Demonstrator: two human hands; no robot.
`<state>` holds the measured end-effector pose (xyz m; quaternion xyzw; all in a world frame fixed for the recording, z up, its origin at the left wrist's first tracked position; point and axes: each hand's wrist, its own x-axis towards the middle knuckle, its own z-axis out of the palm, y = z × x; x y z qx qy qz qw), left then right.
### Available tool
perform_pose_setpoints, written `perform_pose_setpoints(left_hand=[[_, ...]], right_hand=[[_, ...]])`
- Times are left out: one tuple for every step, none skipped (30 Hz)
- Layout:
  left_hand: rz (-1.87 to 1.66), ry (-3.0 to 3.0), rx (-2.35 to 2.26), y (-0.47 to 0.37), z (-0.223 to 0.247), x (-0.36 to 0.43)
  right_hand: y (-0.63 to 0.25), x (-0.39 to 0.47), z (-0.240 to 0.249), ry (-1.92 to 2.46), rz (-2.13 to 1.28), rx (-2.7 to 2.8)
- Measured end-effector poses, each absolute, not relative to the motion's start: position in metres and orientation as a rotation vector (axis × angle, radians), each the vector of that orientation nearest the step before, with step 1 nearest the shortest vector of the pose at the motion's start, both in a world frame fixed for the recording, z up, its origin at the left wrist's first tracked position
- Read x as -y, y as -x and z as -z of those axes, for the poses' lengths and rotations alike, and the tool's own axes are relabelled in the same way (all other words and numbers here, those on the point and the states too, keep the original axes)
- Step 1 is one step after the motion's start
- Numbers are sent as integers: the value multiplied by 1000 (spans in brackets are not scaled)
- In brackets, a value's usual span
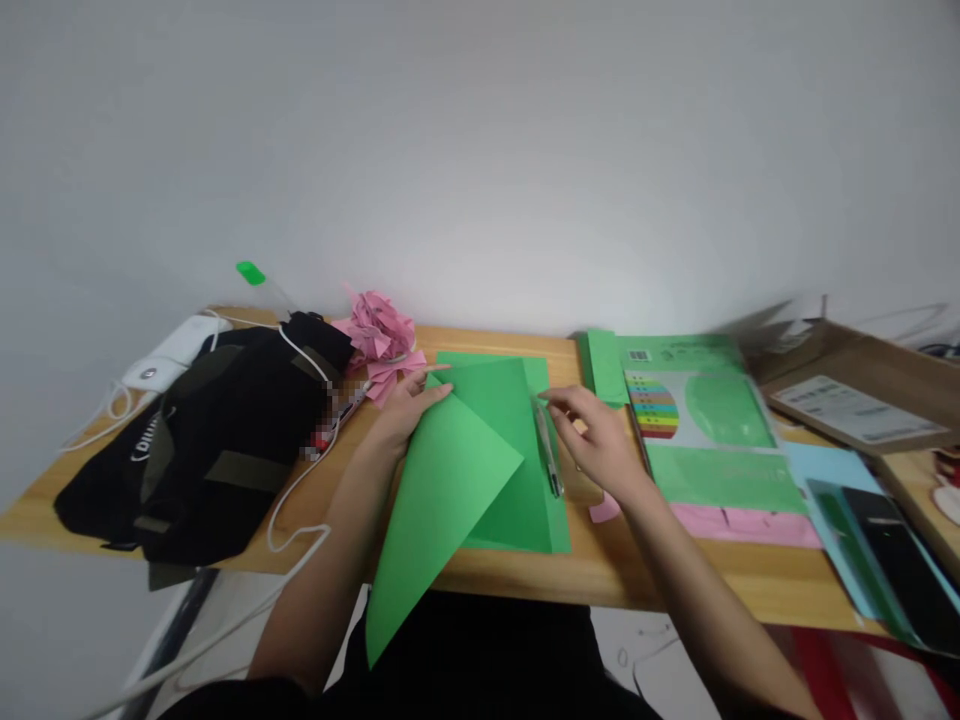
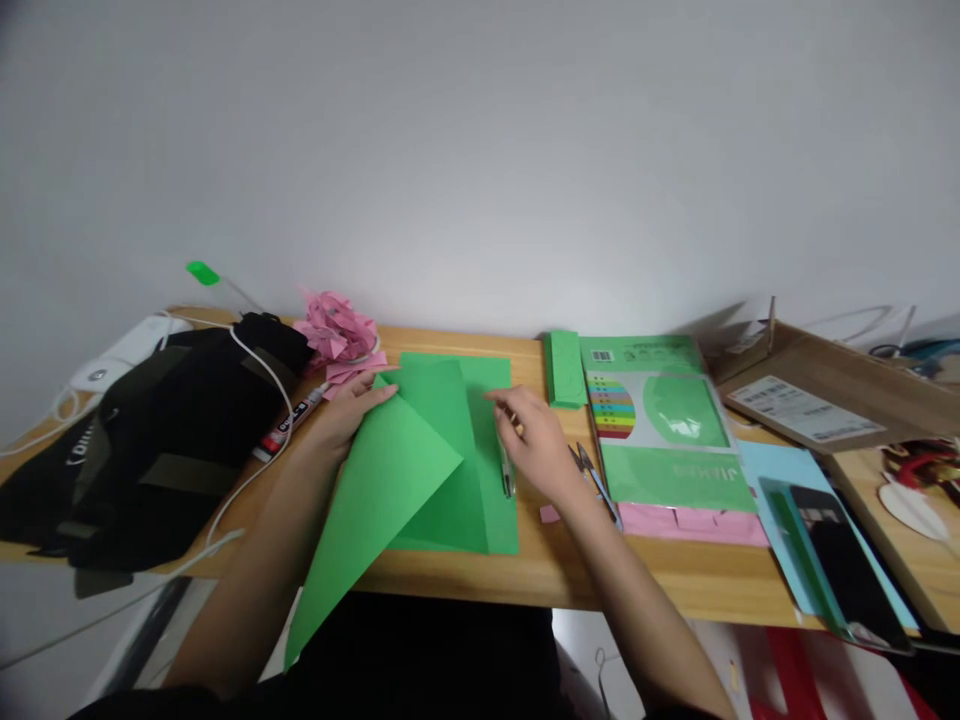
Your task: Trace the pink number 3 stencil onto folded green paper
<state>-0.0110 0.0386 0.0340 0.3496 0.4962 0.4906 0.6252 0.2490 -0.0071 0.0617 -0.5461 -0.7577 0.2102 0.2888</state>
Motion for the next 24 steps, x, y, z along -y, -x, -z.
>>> perform_pose_setpoints(left_hand=[[-1138,-806,-1146,12,-34,-39],[-1148,-809,-1155,12,-35,-40],[-1157,-811,-1165,13,-35,-41],[-1167,-813,-1176,14,-34,-42],[-1177,-816,-1186,13,-34,-42],[-1188,-821,-1195,13,-34,-43],[-1198,-828,-1203,12,-35,-43],[-1208,-837,-1209,10,-36,-43],[-1219,-848,-1215,8,-39,-42],[-1231,-862,-1217,6,-42,-41],[-1241,-878,-1213,4,-47,-40],[-1253,-896,-1205,2,-52,-38],[-1264,-918,-1193,0,-58,-35],[-1273,-940,-1178,-2,-64,-33],[-1281,-961,-1163,-3,-69,-31],[-1288,-977,-1150,-5,-73,-29],[-1298,-988,-1139,-6,-76,-27],[-1307,-992,-1130,-8,-79,-26],[-1316,-989,-1122,-9,-80,-25],[-1324,-981,-1114,-10,-81,-24],[-1330,-969,-1108,-11,-81,-24],[-1335,-954,-1101,-12,-82,-24],[-1337,-940,-1093,-12,-84,-24],[-1340,-928,-1080,-13,-87,-23]], right_hand=[[-244,17,-70,1457,-514,1923],[-238,29,-78,1435,-523,1732],[-231,41,-84,1420,-625,1641],[-224,52,-87,1424,-802,1669],[-215,62,-88,1443,-1020,1765],[-206,69,-85,1421,-1198,1848],[-198,73,-81,1416,-1264,1877],[-190,74,-76,1440,-1241,1859],[-184,73,-70,1475,-1132,1784],[-181,69,-66,1511,-1050,1745],[-180,63,-63,1534,-967,1709],[-180,57,-61,1546,-862,1670],[-183,50,-62,1548,-745,1623],[-186,44,-63,1536,-629,1555],[-190,38,-64,1510,-555,1459],[-194,33,-65,1478,-537,1351],[-197,29,-65,1446,-572,1251],[-200,25,-64,1417,-652,1170],[-201,23,-62,1394,-745,1122],[-202,21,-59,1375,-820,1091],[-201,20,-58,1362,-864,1075],[-201,20,-57,1351,-882,1065],[-199,20,-57,1336,-894,1045],[-198,20,-60,1317,-900,1025]])
